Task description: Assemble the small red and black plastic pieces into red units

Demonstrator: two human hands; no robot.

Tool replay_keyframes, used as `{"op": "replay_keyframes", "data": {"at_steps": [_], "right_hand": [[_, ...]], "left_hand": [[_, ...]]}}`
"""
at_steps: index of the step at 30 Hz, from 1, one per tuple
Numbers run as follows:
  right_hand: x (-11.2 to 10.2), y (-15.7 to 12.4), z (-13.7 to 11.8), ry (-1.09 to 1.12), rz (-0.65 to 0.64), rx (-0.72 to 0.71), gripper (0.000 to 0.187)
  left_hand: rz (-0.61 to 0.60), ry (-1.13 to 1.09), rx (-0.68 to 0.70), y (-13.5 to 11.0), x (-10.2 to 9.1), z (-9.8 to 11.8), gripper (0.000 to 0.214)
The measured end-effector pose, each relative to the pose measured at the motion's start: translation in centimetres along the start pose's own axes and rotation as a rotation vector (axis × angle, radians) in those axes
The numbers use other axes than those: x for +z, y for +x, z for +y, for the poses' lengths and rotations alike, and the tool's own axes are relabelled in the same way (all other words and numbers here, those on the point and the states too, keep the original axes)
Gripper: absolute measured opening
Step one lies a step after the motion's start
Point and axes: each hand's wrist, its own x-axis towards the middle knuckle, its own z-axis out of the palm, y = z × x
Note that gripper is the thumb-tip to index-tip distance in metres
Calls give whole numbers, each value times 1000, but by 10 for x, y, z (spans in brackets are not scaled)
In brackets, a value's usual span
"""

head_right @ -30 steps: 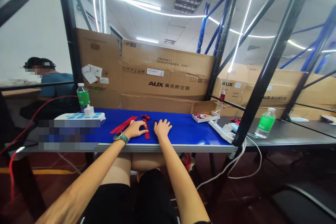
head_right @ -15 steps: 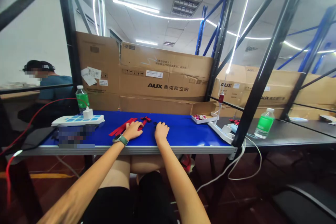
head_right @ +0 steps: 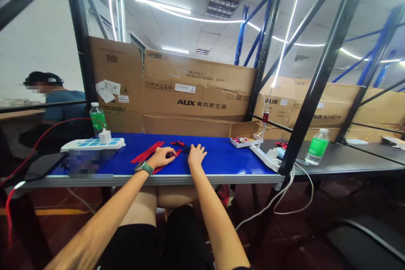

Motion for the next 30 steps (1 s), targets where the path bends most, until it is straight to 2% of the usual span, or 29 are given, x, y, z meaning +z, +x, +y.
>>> {"op": "replay_keyframes", "data": {"at_steps": [4, 7, 10, 12, 15, 19, 24, 27, 30], "right_hand": [[-2, 3, 1, -2, -36, -202, 33], [-4, 7, 1, -23, -57, -228, 24], [-6, 8, -1, -63, -72, -250, 24], [-8, 8, -2, -69, -71, -259, 26], [-11, 8, -3, -45, -17, -200, 27], [-17, 9, 4, -31, 86, 33, 32], [-20, 14, 24, 16, 32, 237, 34], [-17, 15, 28, 18, 18, 274, 32], [-15, 15, 25, 10, 45, 184, 31]], "left_hand": [[5, 5, 5, 0, 2, -4, 17], [52, 71, -92, 1, 4, -6, 22], [101, 189, -218, 1, 5, -9, 26], [90, 233, -250, 2, 5, -10, 26], [65, 223, -219, 2, 7, -11, 24], [32, 175, -141, 2, 6, -9, 22], [17, 192, -107, 4, 4, -6, 21], [16, 196, -70, 3, 3, -6, 22], [-1, 154, 11, 2, 4, -6, 25]]}}
